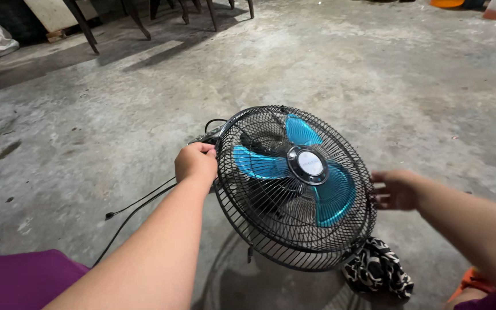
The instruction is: The person attaches the fan blades to the motor hub, then places and secures the front wire cage over the blades. They adjust the cage alignment and briefly wipe the blades with a cloth.
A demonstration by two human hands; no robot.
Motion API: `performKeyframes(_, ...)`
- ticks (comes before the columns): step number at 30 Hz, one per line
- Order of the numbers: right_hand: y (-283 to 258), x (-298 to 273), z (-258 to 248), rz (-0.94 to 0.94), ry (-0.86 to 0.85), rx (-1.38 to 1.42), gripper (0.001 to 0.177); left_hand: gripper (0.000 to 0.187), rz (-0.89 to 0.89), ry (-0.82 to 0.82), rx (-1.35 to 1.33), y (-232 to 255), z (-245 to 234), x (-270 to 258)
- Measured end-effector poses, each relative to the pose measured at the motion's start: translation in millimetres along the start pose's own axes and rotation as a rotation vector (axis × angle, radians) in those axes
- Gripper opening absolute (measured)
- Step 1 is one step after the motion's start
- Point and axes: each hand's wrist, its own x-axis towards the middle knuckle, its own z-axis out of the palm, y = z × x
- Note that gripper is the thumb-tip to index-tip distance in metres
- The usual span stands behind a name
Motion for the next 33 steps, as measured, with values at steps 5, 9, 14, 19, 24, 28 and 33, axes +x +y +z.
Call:
performKeyframes(5, -24.8, 25.9, 15.2, -0.001, 0.051, 0.018, 0.037, 0.01, 0.015, 0.006, -0.002, 5.3, 3.8, -1.0)
performKeyframes(9, -27.6, 39.2, 18.3, -0.005, 0.138, 0.09, 0.034, 0.01, 0.076, 0.081, 0.063, 1.0, 7.4, 5.4)
performKeyframes(14, -40.5, 46.6, 23.7, 0.067, 0.18, 0.086, 0.038, 0.014, 0.138, 0.137, 0.077, -0.9, 12.7, 4.2)
performKeyframes(19, -55.4, 34.1, 29.3, 0.094, 0.164, 0.119, 0.034, 0.015, 0.17, 0.139, 0.121, 5.0, 14.5, 1.8)
performKeyframes(24, -57.8, -1.1, 37.4, 0.036, 0.082, 0.13, 0.049, 0.015, 0.152, 0.131, 0.116, 4.6, 13.0, 1.5)
performKeyframes(28, -56.0, -5.4, 33.2, 0.057, 0.098, 0.229, 0.053, 0.019, 0.106, 0.101, 0.185, 4.3, 13.3, 4.8)
performKeyframes(33, 1.8, -18.8, 21.7, 0.358, 0.246, 0.291, 0.063, 0.017, 0.096, 0.111, 0.244, 7.2, 16.8, 5.9)
